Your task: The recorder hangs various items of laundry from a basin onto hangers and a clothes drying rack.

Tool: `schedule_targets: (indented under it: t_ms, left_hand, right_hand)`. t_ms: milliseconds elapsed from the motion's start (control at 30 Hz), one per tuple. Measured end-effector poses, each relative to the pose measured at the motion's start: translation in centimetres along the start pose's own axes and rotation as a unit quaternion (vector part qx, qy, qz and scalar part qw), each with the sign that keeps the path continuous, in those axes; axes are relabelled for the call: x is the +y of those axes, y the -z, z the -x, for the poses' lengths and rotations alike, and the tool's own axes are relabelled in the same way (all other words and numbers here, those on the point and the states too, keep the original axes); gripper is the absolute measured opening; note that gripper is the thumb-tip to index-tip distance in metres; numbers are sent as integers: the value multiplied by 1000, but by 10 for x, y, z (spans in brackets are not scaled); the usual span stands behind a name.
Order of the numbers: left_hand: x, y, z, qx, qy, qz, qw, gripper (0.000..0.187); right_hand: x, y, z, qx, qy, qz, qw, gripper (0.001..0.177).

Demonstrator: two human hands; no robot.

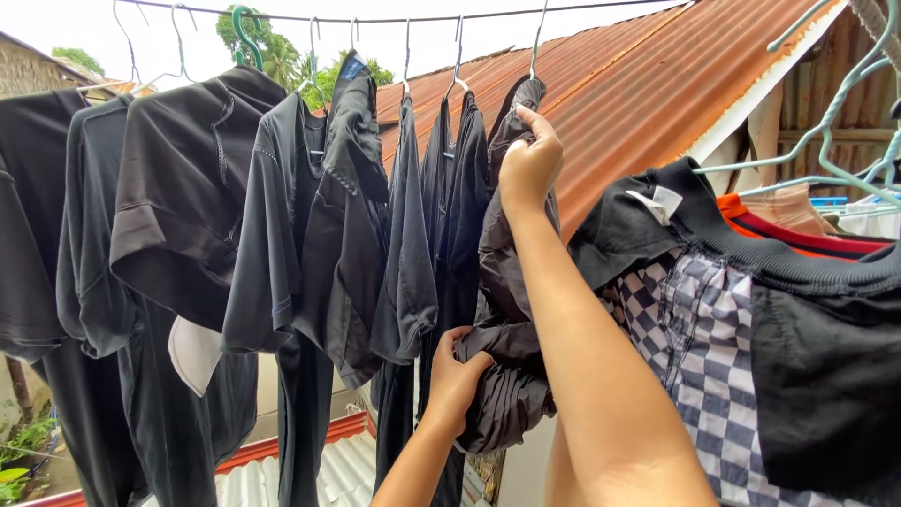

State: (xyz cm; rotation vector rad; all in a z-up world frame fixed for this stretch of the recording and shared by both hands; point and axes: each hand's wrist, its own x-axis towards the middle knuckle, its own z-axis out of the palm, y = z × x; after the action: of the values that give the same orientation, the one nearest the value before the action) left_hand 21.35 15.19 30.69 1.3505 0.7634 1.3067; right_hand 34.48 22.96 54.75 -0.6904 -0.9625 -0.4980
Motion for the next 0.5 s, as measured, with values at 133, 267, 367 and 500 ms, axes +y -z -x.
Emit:
schedule_targets:
  t_ms: [133, 267, 367, 500]
  left_hand:
    - [4, -17, -24, -3, -35, 21, 999, 62]
    - [19, -48, -44, -17, -111, 1, 994, 68]
    - [10, -66, -63, -40, -158, -12, 987, 73]
    - [-40, -73, -72, -39, -136, -66, 988, 65]
  right_hand:
    - [2, -2, -38, -13, -10, -52, 998, 47]
    - [49, -10, -89, -31, 83, -11, 996, 47]
    - [74, 1, -108, -116, 51, -1, 992, 45]
    - [84, 19, -90, -199, -120, 11, 973, 49]
